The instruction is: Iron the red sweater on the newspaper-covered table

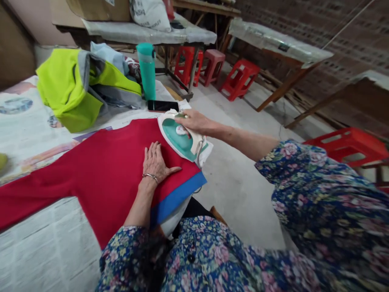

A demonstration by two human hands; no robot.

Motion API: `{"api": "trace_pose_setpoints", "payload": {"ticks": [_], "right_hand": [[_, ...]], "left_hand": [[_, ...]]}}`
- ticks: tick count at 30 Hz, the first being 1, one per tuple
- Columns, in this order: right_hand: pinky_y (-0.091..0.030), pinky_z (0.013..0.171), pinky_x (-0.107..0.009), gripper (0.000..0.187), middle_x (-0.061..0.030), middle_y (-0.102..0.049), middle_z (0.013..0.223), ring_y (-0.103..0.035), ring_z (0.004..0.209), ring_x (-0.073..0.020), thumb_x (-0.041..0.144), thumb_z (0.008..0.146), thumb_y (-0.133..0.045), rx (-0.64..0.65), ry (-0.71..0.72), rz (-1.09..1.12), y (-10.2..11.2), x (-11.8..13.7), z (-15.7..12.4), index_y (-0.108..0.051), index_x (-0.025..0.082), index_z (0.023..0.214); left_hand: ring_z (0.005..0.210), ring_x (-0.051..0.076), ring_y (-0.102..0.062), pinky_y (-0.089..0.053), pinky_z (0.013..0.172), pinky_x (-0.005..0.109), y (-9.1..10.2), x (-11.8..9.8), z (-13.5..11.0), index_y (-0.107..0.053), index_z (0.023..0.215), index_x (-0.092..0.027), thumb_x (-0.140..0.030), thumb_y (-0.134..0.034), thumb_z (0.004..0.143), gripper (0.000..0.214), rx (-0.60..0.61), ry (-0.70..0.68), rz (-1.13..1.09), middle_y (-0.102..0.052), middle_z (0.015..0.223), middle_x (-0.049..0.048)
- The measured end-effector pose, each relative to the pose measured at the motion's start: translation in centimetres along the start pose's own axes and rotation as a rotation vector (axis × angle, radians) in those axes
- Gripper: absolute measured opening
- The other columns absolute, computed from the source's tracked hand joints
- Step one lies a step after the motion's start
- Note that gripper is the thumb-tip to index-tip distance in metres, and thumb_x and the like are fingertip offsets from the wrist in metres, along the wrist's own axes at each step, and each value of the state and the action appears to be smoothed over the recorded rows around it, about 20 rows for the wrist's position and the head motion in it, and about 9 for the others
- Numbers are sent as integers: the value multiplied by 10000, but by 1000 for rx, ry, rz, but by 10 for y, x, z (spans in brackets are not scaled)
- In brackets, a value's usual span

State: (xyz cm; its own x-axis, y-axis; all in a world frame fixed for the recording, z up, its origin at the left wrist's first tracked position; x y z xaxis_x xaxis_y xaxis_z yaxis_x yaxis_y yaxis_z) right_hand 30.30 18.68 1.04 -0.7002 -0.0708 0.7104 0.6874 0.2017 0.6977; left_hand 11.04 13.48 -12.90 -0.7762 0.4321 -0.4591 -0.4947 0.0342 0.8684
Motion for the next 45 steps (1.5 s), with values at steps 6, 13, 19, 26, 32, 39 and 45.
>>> {"api": "trace_pose_setpoints", "payload": {"ticks": [6,13,19,26,32,39,45], "right_hand": [[-529,532,-279,189,28,-615,718,-607,519,-149,346,1075,-577,-161,-148,65,-3,-31,-93,-664,201,1159],[-517,576,-314,337,22,-627,704,-590,500,-160,357,1057,-610,-247,-165,20,19,-33,-161,-725,186,1324],[-511,518,-305,441,55,-572,643,-555,496,-154,441,1060,-622,-245,-88,166,4,-14,-180,-693,217,1434],[-625,592,-365,474,-16,-720,756,-703,607,-214,448,1067,-549,-150,-132,236,-48,-14,-186,-683,197,1445],[-594,1120,-589,483,-163,-770,1419,-725,1329,-377,429,990,-661,-188,-105,-16,-37,-23,-212,-755,247,1428],[-660,894,-495,498,-124,-841,1102,-789,1085,-342,445,1052,-615,-228,-139,-40,-2,-13,-205,-728,231,1488],[-568,1128,-508,415,-130,-788,1356,-713,1309,-329,386,1045,-645,-246,-32,-125,-16,-2,-127,-740,253,1426]], "left_hand": [[1701,475,-251,-143,1396,654,6,-2,3,-319,1722,-32,-809,-762,765,1309,55,2,89,-342,1784,313],[1708,476,-224,-136,1391,673,11,-6,3,-455,1691,-109,-833,-724,804,1177,100,-7,156,-323,1818,239],[1711,465,-222,-139,1391,674,13,-5,2,-472,1687,-156,-822,-744,796,1145,92,-7,148,-331,1823,210],[1721,382,-244,-140,1408,618,12,2,5,-343,1754,-128,-531,-530,990,884,63,24,58,-365,1814,178],[1717,368,-264,-142,1393,660,10,-2,4,-523,1681,-222,-471,-425,1058,678,72,8,69,-379,1814,141],[1721,471,-180,-118,1375,715,8,-8,-1,-513,1689,-225,-750,-653,900,959,92,-42,143,-331,1830,170],[1710,522,-155,-136,1368,717,6,-6,-2,-280,1765,-59,-882,-728,743,1386,63,-46,136,-298,1811,281]]}}
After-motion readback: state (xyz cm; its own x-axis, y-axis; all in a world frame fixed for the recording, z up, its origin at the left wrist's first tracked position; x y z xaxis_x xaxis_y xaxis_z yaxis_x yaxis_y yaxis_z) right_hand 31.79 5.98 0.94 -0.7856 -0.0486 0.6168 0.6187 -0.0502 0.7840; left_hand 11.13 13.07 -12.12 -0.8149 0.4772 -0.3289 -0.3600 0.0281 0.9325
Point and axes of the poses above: each hand's wrist, its own z-axis towards the middle knuckle, its own y-axis out of the back of the hand, x = y × z, the point moved 4 cm from there along z, towards the middle knuckle
